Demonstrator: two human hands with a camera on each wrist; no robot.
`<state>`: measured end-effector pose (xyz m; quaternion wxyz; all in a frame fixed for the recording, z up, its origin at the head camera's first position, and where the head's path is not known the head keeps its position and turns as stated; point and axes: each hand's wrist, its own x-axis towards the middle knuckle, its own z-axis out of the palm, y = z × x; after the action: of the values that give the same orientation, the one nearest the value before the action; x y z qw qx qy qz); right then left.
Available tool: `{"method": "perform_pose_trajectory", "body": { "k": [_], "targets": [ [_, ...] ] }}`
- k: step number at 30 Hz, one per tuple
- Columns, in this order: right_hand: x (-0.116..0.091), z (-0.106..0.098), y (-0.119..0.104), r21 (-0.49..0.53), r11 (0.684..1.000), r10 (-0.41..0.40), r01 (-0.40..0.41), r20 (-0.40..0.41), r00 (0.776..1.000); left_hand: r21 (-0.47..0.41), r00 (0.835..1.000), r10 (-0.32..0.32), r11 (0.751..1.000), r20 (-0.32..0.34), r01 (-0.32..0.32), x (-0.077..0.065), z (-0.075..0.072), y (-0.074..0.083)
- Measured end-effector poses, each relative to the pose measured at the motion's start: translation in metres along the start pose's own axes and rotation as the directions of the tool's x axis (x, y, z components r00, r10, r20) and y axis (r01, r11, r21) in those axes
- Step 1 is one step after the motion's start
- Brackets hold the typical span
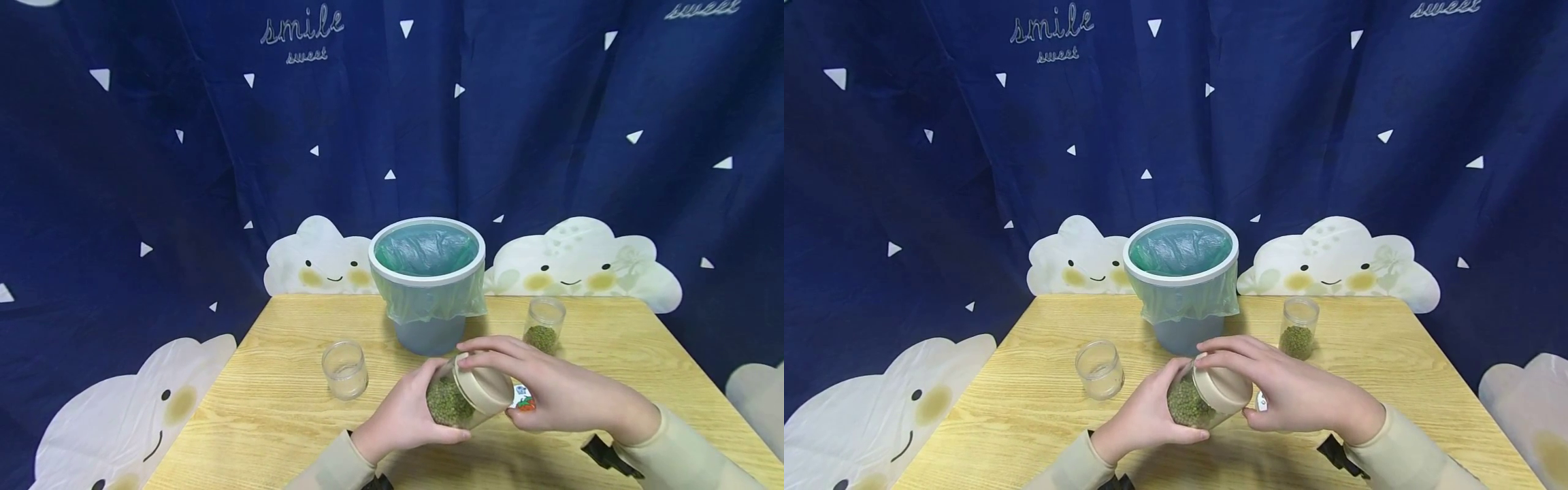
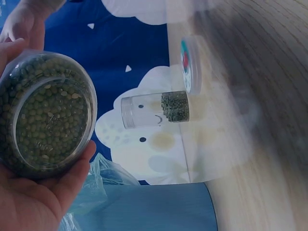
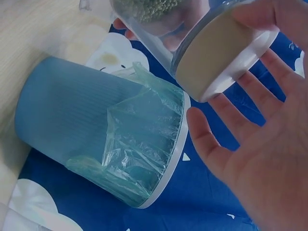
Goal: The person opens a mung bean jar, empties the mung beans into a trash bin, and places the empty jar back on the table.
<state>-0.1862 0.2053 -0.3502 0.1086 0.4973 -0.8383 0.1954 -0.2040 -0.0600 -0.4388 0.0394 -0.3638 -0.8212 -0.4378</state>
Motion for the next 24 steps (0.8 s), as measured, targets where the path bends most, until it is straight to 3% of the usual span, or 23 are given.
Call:
{"method": "perform_pose_trajectory", "body": {
  "k": [5,9,14,19,24],
  "targets": [
    [-0.001,0.0,-0.001,0.011,1.0,0.002,-0.002,-0.001,1.0,-0.018,1.0,-0.017,1.0,0.01,0.017,0.0,0.0,0.0],
    [-0.001,0.001,-0.003,-0.008,1.0,0.015,-0.015,-0.067,0.998,-0.022,0.999,-0.045,0.999,0.001,0.045,0.001,0.0,0.001],
    [0.0,0.006,-0.005,-0.018,0.988,0.148,-0.152,-0.136,0.98,-0.017,0.998,-0.066,0.998,-0.015,0.066,0.001,-0.001,0.001],
    [0.002,0.014,-0.007,-0.014,0.958,0.28,-0.285,-0.144,0.949,-0.008,0.997,-0.068,0.998,-0.021,0.068,0.001,-0.001,0.0],
    [0.002,0.018,-0.009,0.002,0.931,0.362,-0.365,-0.138,0.922,-0.011,0.998,-0.061,0.998,-0.02,0.061,0.0,-0.001,0.0]
  ]
}}
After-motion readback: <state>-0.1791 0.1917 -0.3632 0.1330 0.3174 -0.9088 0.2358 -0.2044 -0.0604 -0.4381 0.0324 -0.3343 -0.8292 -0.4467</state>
